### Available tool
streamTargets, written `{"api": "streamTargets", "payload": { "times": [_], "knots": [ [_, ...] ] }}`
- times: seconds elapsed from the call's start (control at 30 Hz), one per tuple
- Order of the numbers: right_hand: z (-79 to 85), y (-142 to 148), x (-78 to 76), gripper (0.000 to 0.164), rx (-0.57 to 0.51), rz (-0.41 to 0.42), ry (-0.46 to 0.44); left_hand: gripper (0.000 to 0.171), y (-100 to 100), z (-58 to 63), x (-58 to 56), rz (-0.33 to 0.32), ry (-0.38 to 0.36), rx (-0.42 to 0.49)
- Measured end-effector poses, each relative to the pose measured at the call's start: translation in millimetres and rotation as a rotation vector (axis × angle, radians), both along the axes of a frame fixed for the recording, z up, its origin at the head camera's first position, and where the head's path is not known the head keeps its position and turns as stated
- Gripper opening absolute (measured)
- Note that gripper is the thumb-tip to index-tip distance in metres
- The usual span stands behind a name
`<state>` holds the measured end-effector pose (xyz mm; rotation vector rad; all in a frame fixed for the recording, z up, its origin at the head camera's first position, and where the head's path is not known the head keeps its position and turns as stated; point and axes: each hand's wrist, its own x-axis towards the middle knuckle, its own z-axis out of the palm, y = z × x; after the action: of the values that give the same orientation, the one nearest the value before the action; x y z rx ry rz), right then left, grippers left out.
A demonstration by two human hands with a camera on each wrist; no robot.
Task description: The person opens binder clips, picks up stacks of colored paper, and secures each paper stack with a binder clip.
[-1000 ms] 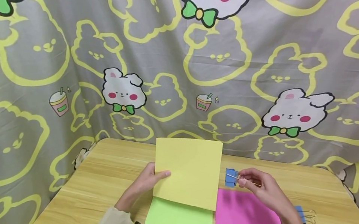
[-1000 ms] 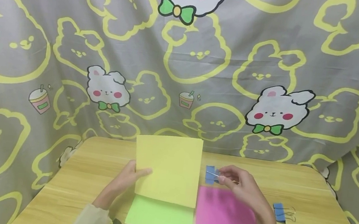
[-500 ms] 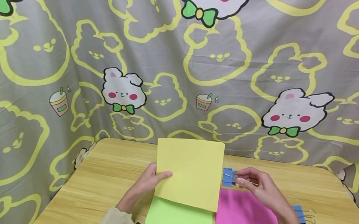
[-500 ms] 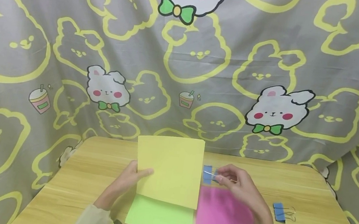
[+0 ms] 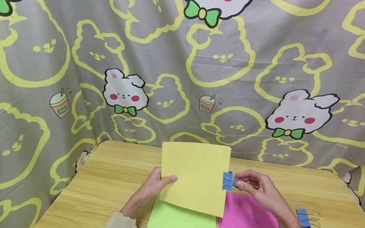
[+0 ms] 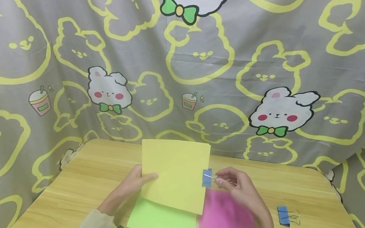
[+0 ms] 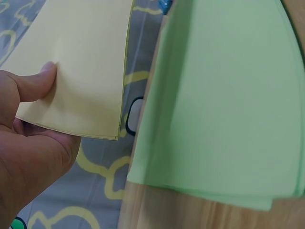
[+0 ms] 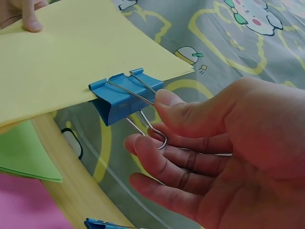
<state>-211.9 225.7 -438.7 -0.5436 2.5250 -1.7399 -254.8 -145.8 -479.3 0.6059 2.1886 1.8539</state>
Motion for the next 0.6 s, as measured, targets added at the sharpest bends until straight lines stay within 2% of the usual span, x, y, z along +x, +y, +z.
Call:
{"api": "streamTargets", "payload": {
  "times": [0.43, 0.6],
  "knots": [
    [-2.1, -6.7, -0.9, 0.031, -0.014, 0.015, -0.053, 0.029, 5.8, -1.3, 2.2, 0.019, -0.046, 0.022],
    [-1.2, -6.2, -0.5, 0.033, -0.010, 0.014, -0.058, 0.030, 5.0, -1.6, 2.3, -0.022, -0.052, 0.016]
  ]
}}
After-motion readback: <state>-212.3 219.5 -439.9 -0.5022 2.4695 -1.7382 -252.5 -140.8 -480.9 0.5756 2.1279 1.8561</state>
